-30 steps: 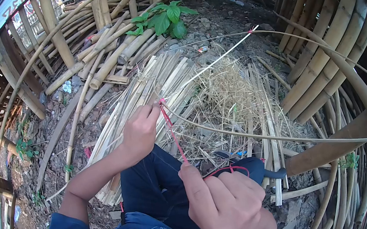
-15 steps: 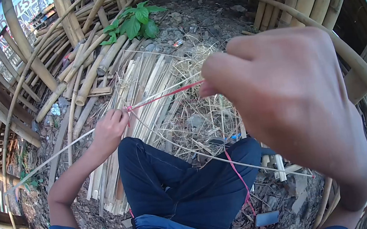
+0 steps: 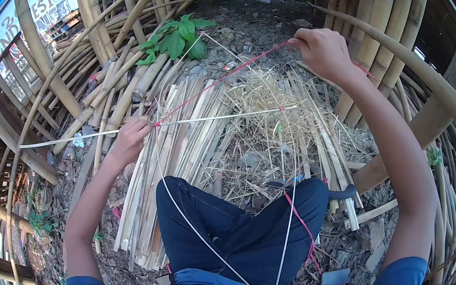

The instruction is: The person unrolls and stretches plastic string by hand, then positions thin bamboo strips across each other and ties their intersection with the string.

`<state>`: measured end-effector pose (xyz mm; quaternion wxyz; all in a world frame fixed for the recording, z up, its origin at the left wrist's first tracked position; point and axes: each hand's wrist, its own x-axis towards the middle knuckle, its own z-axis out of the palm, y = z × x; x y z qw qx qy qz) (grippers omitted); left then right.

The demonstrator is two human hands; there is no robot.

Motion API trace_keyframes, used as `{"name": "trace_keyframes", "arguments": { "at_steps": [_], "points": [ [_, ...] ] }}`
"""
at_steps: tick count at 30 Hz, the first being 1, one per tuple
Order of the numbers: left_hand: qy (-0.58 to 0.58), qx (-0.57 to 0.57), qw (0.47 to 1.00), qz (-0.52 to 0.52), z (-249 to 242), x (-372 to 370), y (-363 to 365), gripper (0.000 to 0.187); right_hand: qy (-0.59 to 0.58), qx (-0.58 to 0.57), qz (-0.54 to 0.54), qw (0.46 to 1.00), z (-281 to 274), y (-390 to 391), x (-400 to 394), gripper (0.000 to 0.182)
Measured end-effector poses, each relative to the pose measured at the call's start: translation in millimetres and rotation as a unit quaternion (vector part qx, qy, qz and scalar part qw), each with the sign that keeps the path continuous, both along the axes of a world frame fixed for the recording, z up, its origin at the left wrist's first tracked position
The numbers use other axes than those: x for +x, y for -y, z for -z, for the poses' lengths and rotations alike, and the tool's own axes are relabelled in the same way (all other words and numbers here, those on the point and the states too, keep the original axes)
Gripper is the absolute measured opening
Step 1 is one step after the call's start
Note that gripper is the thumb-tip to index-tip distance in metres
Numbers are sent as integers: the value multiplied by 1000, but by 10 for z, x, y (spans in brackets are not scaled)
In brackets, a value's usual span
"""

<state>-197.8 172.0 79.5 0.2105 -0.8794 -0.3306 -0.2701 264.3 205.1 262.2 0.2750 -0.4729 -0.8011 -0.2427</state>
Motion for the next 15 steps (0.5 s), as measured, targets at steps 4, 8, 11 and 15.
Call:
{"name": "trace_keyframes", "arguments": {
  "at_steps": [4, 8, 11, 15],
  "points": [
    [-32, 4, 999, 13, 103, -70, -202, 20, -39, 25, 45, 998, 55, -203, -138, 26],
    [-109, 37, 992, 58, 71, 182, -79, 22, -61, 78, 77, 992, -142, -448, -359, 29],
    [-127, 53, 987, 88, 46, 392, -8, 23, -78, 107, 108, 985, -296, -673, -577, 29],
    [-117, 42, 987, 100, -5, 467, -13, 26, -101, 95, 155, 978, -275, -867, -945, 17]
  ]
}}
